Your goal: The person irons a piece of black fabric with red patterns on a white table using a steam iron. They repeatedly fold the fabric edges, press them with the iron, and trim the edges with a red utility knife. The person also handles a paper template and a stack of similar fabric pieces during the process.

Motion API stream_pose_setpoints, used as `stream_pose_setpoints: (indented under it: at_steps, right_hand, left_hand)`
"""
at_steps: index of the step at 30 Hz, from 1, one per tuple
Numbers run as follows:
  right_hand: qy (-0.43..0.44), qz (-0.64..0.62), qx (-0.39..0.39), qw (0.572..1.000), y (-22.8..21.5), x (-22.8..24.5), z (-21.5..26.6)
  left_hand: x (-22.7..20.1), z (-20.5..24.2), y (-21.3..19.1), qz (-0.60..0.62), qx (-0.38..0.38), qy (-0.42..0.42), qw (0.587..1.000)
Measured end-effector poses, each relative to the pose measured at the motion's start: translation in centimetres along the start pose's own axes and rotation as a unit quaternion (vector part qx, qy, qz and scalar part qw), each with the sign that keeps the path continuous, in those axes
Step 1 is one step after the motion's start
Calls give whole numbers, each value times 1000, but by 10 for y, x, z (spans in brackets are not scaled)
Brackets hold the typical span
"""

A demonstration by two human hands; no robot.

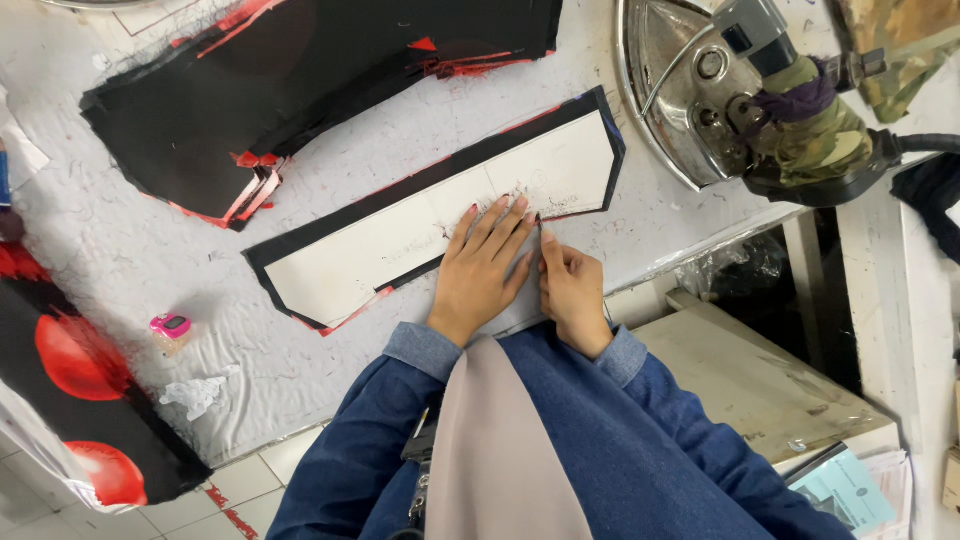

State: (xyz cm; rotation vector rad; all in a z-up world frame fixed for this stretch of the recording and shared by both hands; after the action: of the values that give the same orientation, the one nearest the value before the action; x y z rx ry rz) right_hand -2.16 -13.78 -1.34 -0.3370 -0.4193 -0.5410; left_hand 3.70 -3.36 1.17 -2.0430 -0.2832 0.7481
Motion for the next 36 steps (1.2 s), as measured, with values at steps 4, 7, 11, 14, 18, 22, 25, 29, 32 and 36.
stream_pose_setpoints:
  at_steps: [4, 7, 11, 14, 18, 22, 25, 29, 32, 36]
  right_hand:
    - [10, 10, 12, 1000, -4, 2, 7]
    - [-8, 6, 30, 1000, 1, -3, 14]
    - [-29, 18, 20, 999, -1, -10, 31]
    - [-67, 29, 9, 997, -2, -21, 35]
    - [-230, 140, -17, 963, 2, -36, 28]
    - [-238, 204, 12, 950, 47, -35, 51]
    - [-101, 182, 105, 972, 84, -57, 62]
    - [-30, 255, 176, 950, 110, -96, 49]
    - [-27, 272, 192, 943, 125, -97, 56]
    - [-50, 291, 187, 937, 138, -91, 68]
  left_hand:
    - [-4, 2, -1, -23, 2, -19, 1000]
    - [3, 11, -3, -27, 30, -32, 999]
    - [8, 40, -6, 17, 59, -19, 998]
    - [19, 70, -36, 31, 45, -23, 998]
    - [53, 124, -93, 2, -44, -130, 990]
    - [60, 160, -113, -35, -63, -159, 985]
    - [53, 168, -111, -44, -56, -163, 984]
    - [52, 161, -109, -97, -21, -148, 984]
    - [57, 161, -106, -98, -23, -149, 984]
    - [61, 164, -103, -97, -31, -154, 983]
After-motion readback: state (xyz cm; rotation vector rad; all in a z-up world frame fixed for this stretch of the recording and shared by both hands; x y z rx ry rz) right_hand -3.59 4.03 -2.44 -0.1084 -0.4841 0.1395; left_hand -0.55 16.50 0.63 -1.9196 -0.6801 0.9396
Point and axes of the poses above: each hand's wrist, its own z-axis away from the middle knuckle, its own y-axis out of the palm, x = y × z, the point moved 5 cm from there along -z, towards the middle knuckle, and after that the axes turned 12 degrees about y, right-handed, at the moved point
